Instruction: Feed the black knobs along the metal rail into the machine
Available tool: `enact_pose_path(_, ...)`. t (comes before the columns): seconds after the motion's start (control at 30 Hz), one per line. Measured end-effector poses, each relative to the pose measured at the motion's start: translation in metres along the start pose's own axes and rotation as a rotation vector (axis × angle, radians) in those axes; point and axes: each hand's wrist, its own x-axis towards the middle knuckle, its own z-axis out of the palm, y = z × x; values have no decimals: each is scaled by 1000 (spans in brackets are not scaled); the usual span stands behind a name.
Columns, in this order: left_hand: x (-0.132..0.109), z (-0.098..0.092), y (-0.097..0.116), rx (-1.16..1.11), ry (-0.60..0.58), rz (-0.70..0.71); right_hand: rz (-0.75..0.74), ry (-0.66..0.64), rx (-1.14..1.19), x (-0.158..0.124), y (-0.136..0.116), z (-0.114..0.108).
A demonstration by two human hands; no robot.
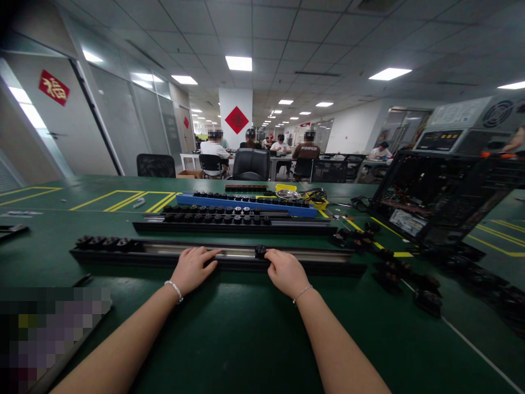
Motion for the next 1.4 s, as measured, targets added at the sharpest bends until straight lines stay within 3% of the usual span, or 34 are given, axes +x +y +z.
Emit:
enact_pose_path(0.37,0,1,1,9,18,1,381,250,-28,14,-26,22)
enact_pose_path(1.4,1,3,0,2,22,2,525,253,-49,13,-20,13)
